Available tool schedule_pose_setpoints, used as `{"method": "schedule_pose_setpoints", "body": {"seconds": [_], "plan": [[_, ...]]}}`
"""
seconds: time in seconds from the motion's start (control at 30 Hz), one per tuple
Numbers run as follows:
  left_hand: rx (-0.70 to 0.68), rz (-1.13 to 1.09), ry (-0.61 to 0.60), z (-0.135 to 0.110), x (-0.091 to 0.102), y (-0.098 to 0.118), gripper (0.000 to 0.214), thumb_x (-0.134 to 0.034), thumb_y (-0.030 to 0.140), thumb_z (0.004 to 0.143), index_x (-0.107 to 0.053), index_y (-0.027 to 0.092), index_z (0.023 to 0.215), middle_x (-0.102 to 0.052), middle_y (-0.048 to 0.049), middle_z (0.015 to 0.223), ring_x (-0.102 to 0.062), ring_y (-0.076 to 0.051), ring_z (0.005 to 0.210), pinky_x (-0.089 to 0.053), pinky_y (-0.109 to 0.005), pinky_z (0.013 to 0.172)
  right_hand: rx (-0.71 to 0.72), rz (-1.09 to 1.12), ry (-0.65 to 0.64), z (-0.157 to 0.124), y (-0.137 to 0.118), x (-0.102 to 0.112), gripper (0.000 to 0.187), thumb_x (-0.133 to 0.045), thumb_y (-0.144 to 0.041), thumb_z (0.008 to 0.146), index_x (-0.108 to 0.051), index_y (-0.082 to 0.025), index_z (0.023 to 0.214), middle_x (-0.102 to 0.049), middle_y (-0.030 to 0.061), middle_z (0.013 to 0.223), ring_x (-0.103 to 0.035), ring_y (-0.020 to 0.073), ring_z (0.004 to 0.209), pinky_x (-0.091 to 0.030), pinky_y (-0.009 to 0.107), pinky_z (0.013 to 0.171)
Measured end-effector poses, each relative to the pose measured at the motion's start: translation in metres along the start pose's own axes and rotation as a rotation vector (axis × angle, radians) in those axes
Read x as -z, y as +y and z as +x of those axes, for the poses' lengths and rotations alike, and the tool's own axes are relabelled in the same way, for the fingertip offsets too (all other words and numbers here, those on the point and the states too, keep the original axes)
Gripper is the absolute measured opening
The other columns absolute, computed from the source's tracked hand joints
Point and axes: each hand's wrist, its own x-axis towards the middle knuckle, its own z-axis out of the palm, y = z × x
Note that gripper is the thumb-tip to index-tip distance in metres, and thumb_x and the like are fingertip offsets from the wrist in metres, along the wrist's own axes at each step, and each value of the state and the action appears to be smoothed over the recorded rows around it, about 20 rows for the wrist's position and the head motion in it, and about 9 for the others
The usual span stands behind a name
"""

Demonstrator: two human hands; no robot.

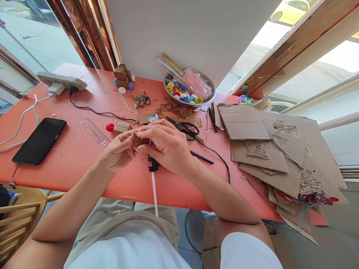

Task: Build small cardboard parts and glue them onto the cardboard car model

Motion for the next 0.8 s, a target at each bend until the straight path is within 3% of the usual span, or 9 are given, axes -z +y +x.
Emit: {"method": "schedule_pose_setpoints", "body": {"seconds": [0.4,0.8], "plan": [[-0.015,0.035,-0.003,-0.0013,0.0036,-0.001,0.051,-0.108,0.038,0.056,-0.086,0.017,0.097,-0.065,0.0045,0.065,-0.061,-0.008,0.061,-0.063,-0.023,0.067,-0.024,-0.005,-0.016,-0.0013,-0.0014,-0.0004,0.009,-0.08,-0.029,0.097,-0.075,-0.027,0.105,-0.086,0.0065,0.107,-0.079,0.0236,0.102,-0.067,0.041,0.091],[-0.023,0.02,0.0,-0.0023,-0.0017,0.0007,0.046,-0.11,0.036,0.05,-0.086,0.02,0.086,-0.074,0.0035,0.069,-0.067,-0.008,0.058,-0.062,-0.02,0.06,-0.033,0.014,-0.028,-0.0009,-0.0044,0.0019,0.011,-0.082,-0.029,0.096,-0.075,-0.027,0.104,-0.087,0.0062,0.107,-0.079,0.0234,0.102,-0.067,0.041,0.091]]}}
